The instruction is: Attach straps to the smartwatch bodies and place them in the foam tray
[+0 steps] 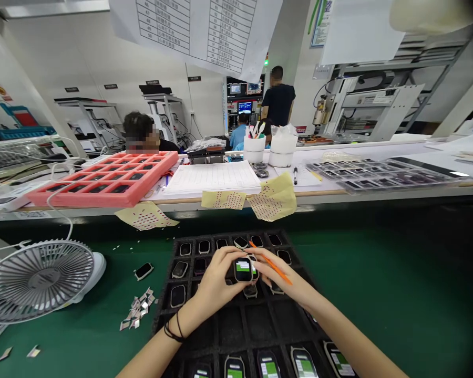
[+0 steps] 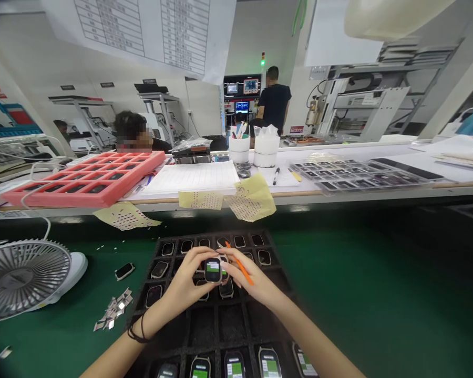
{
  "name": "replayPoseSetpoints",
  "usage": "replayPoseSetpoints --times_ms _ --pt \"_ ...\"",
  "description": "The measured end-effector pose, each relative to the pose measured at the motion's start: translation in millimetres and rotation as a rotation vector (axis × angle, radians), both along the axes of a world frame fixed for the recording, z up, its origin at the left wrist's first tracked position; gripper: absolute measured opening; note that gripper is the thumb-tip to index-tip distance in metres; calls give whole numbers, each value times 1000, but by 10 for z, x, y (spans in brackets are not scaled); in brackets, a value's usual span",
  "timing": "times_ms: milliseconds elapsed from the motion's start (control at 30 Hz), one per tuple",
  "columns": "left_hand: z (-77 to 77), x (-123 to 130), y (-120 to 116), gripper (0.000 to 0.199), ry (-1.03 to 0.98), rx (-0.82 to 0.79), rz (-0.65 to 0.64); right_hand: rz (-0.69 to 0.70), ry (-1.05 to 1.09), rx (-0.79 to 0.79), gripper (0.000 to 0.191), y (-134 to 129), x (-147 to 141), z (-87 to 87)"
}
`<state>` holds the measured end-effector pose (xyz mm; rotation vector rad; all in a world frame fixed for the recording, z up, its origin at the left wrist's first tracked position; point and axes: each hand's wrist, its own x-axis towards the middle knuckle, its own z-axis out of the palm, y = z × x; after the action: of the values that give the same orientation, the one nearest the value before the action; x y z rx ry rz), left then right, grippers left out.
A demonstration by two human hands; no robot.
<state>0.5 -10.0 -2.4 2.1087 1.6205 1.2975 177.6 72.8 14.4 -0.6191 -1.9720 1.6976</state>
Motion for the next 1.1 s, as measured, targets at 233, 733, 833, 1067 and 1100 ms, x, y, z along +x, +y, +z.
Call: replayPoseSetpoints --times_ms 233,733,833,1067,1100 --pt "-54 36 -36 45 199 7 48 13 -138 113 55 -98 -10 -98" --pt "82 78 -79 47 -49 82 -97 168 114 -292 36 -30 13 11" --pt "96 89 -68 47 -61 107 -103 165 145 -299 34 -47 5 10" --pt "67 98 -54 46 -14 161 -87 103 209 -332 38 -151 -42 -38" --pt "57 100 -56 47 -9 169 -90 97 220 -334 38 -164 -47 -50"
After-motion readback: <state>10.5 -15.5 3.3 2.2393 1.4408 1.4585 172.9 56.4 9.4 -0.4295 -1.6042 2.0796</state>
